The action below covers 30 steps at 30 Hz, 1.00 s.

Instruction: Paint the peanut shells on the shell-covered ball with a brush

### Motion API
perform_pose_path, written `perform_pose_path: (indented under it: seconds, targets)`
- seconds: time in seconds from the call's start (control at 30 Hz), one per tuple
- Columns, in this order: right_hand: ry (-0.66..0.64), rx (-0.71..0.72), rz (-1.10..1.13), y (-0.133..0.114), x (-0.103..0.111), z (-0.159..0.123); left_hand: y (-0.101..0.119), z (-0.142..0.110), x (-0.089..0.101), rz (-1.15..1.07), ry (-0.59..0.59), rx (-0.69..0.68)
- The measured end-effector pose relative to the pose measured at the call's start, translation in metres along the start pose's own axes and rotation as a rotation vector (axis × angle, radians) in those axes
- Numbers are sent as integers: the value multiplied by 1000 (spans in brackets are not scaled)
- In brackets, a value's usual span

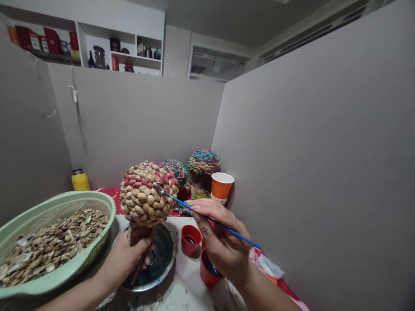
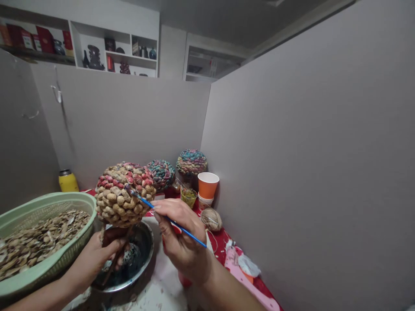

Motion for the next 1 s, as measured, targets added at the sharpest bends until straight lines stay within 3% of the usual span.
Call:
perform_pose_path:
  seconds: [0.27,0.5,0.67,0.8,0.87,1.0]
  targets:
    - [24,51,8,-9,6,-1,-1,-8,-4,-5,-5,45]
    - [-46,26,55,-21,11,6,10,-24,-8,-50,-47,83]
    - [24,-51,114,-36,46,0,10,-42,0,-97,-43,102]
    - [141,-239,-56,-31,83,-15,-4,-65,8,-86,-40,178]
    - [68,-330,-221,-24,90,-24,-12,-76,13,-52,-47,189]
    - [-221,-469,-470,3,88,-48,-30,-89,16,-1,-122,210]
Point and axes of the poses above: each hand's wrist, its own z-axis towards the middle knuckle, its own x-axis out of the back of the hand, y = z × x, the point moved 8 cm from there along z, towards the middle knuckle, and after that the axes turned 10 degrees about -x, right-handed, at the moved point
